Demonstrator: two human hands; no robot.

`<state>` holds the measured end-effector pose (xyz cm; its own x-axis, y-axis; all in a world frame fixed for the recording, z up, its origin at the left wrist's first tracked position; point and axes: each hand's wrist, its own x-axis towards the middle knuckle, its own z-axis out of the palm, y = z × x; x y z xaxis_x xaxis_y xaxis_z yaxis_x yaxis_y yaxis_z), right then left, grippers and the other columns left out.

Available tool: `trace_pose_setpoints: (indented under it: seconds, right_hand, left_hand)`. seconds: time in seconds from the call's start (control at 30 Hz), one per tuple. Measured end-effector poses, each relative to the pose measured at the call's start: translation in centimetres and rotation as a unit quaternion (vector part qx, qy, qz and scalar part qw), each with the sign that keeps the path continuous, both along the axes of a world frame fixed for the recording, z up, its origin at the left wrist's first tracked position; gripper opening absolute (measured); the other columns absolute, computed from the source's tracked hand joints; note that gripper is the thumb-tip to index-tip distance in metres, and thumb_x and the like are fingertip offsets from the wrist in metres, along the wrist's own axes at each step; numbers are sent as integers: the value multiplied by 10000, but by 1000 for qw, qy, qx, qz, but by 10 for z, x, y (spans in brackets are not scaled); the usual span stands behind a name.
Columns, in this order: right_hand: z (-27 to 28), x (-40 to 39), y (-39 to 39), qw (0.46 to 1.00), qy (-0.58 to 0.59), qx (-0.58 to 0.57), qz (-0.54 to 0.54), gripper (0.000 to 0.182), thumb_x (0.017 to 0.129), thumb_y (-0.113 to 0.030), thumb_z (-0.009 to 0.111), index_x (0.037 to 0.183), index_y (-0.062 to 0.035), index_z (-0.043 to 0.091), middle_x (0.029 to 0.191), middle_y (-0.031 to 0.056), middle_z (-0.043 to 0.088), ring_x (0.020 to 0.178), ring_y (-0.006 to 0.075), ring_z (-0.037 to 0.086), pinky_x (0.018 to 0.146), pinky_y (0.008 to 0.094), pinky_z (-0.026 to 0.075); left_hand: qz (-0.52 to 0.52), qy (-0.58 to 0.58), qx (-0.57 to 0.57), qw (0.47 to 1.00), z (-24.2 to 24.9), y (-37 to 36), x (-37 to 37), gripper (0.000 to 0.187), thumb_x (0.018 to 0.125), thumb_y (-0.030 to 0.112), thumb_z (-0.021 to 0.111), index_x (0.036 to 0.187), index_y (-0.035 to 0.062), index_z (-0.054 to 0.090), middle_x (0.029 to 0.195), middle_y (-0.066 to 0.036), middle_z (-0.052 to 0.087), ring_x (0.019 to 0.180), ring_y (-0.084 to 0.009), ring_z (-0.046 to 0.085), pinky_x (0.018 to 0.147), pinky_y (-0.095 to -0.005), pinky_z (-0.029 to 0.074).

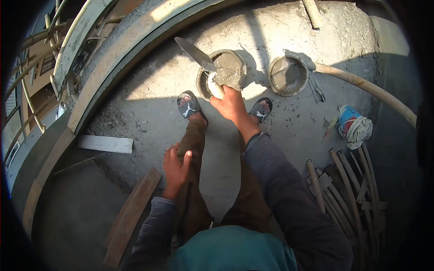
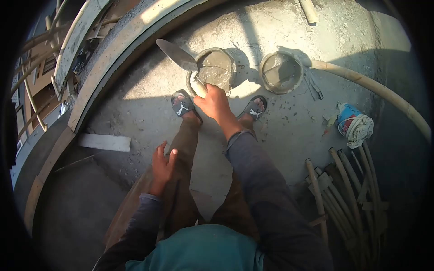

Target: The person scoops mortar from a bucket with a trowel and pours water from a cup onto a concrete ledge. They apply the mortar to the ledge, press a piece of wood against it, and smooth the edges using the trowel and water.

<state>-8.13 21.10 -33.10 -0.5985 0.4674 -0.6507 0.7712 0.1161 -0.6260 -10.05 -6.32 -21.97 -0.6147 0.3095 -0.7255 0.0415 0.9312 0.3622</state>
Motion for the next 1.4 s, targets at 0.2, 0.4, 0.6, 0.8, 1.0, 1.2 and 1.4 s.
trace_pose_setpoints:
  seconds: [0.2,0.4,0.6,0.8,1.0,1.2,1.4]
  right_hand:
    - [-53,-34,-70,999,32,28,-32,466,742,-328,732,1001,43,621,944,244,666,947,426,632,849,476,500]
    - [-63,30,-95,960,134,244,-15,446,793,-312,726,1058,19,589,980,239,676,964,420,641,839,484,509]
    - [-7,81,-53,978,-191,82,0,409,854,-330,702,1078,-15,567,949,192,693,875,397,683,748,485,540]
    - [-57,80,-39,971,-176,128,100,508,893,-336,651,1295,-42,549,1036,221,658,967,385,661,831,485,529]
    - [-88,139,43,958,-131,154,-204,518,871,-349,666,1269,-27,590,1108,218,663,1029,394,642,896,467,507]
    - [-141,175,176,909,-242,202,-273,877,766,-505,754,1320,103,452,1220,302,610,1158,399,604,974,428,487]
    - [-257,158,213,842,-358,145,-377,1218,664,-551,805,1431,167,190,1396,325,448,1258,356,533,1044,395,429]
  left_hand:
    - [-66,-42,-179,981,44,-63,33,717,850,549,675,1391,107,516,1433,-221,452,1289,-418,458,1061,-554,370]
    - [-100,-23,-250,963,29,-36,25,744,814,648,642,1355,144,570,1461,-185,438,1303,-414,449,1051,-541,381]
    - [-105,1,-247,963,28,-30,32,699,799,686,626,1254,157,657,1404,-181,498,1259,-392,493,1010,-535,404]
    - [-113,3,-230,967,20,-41,38,665,816,655,638,1251,152,653,1400,-191,498,1262,-403,486,1027,-543,391]
    - [-111,-7,-230,967,16,-37,52,661,826,647,635,1257,146,645,1395,-208,495,1270,-408,476,1049,-551,363]
    - [-133,8,-258,957,20,0,72,641,838,611,643,1263,131,635,1408,-212,477,1281,-419,461,1051,-550,353]
    - [-146,14,-278,949,14,16,98,638,829,599,656,1262,132,637,1414,-224,469,1292,-419,450,1052,-552,347]
